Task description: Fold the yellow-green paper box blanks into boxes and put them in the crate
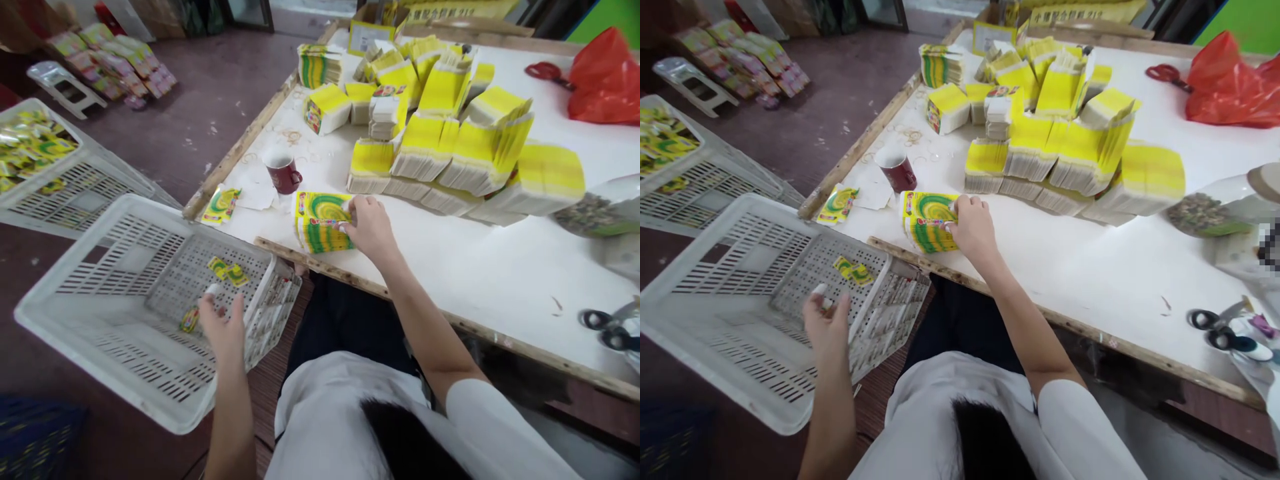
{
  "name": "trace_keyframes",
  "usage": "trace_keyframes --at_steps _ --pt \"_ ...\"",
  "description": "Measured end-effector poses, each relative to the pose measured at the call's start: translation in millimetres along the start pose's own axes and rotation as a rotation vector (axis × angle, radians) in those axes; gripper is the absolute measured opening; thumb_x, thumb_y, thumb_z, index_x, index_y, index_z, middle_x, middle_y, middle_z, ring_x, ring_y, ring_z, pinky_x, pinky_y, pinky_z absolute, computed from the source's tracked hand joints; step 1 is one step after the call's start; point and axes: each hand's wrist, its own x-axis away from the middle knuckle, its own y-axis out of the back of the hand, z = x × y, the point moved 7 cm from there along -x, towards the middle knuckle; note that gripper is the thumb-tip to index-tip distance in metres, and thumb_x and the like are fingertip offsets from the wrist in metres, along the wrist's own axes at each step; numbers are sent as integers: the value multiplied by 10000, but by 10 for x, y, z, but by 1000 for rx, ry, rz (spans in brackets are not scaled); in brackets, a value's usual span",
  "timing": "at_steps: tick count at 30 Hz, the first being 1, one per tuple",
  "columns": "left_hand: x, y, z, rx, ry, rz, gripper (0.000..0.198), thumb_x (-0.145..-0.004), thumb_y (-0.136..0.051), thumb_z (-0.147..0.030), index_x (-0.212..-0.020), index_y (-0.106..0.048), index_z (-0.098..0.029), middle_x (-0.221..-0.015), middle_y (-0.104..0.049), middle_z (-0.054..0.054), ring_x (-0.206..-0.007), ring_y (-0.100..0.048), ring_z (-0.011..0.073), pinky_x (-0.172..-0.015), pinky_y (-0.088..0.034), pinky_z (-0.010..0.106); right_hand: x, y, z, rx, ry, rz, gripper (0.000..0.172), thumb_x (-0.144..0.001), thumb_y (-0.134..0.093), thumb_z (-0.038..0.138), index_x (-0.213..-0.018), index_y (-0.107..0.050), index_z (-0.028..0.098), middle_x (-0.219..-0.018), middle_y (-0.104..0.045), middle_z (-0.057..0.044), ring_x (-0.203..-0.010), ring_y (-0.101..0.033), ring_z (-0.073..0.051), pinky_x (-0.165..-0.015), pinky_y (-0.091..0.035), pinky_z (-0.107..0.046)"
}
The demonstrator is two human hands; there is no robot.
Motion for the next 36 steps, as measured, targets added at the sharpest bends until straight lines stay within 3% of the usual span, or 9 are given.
trace_keyframes --at_steps 6,9,12,15,18,22,27,32,36 --pt "466 -782 -691 732 -15 394 668 -676 -784 -659 -1215 -594 -312 -1315 -613 83 -1179 -610 244 -950 -547 384 484 100 295 -199 93 40 217 -804 -592 174 -953 -449 240 -837 -614 -38 -708 -590 -204 -676 -485 -349" --pt "665 -945 -976 987 42 440 787 -630 -675 -832 -1225 -614 -320 -1300 -622 84 -1240 -582 315 -1019 -517 472 972 -136 521 -410 224 270 201 -769 -582 169 -881 -431 240 -717 -552 30 -592 -545 -148 -564 -440 -269" --pt "768 -1012 -1158 1104 95 395 729 -716 -488 -893 -994 -655 -241 -953 -652 73 -959 -657 271 -919 -549 443 1394 -342 621 -696 223 372 167 -798 -591 187 -846 -439 232 -721 -518 42 -599 -506 -117 -561 -423 -233" --pt "764 -1016 -1152 1137 216 259 715 -718 -430 -922 -759 -554 -219 -652 -462 -8 -583 -506 143 -660 -540 316 1598 -458 603 -825 157 352 211 -795 -662 225 -916 -489 217 -810 -529 25 -681 -509 -115 -602 -443 -221" --pt "771 -1013 -1047 1092 317 208 755 -647 -451 -964 -679 -502 -212 -613 -448 -24 -530 -453 111 -540 -482 247 1621 -547 533 -848 99 382 279 -766 -711 232 -953 -506 215 -813 -534 31 -693 -502 -116 -614 -446 -221" --pt "854 -1027 -906 1024 291 298 657 -552 -742 -821 -717 -624 -196 -682 -624 7 -695 -624 155 -654 -544 249 1495 -485 313 -865 47 284 225 -804 -682 226 -983 -546 218 -826 -576 26 -711 -549 -124 -667 -472 -245" --pt "850 -973 -706 918 275 326 326 -681 -870 -478 -782 -740 -196 -747 -741 1 -662 -678 125 -694 -555 231 1403 -218 154 -756 184 184 93 -856 -608 126 -885 -619 213 -793 -664 7 -698 -613 -139 -653 -490 -255" --pt "574 -822 -800 822 181 752 916 -592 -601 -915 -1131 -732 -186 -1038 -775 142 -967 -732 308 -867 -573 423 1361 176 233 -459 554 86 256 -914 -523 31 -978 -673 229 -868 -712 -26 -823 -624 -159 -725 -507 -272" --pt "681 -807 -892 427 -7 1123 1091 -506 -845 -724 -1422 -509 -236 -1393 -618 167 -1242 -614 367 -1074 -453 489 1514 158 487 -187 850 179 241 -963 -512 76 -988 -688 238 -873 -730 -12 -850 -590 -173 -888 -492 -343"
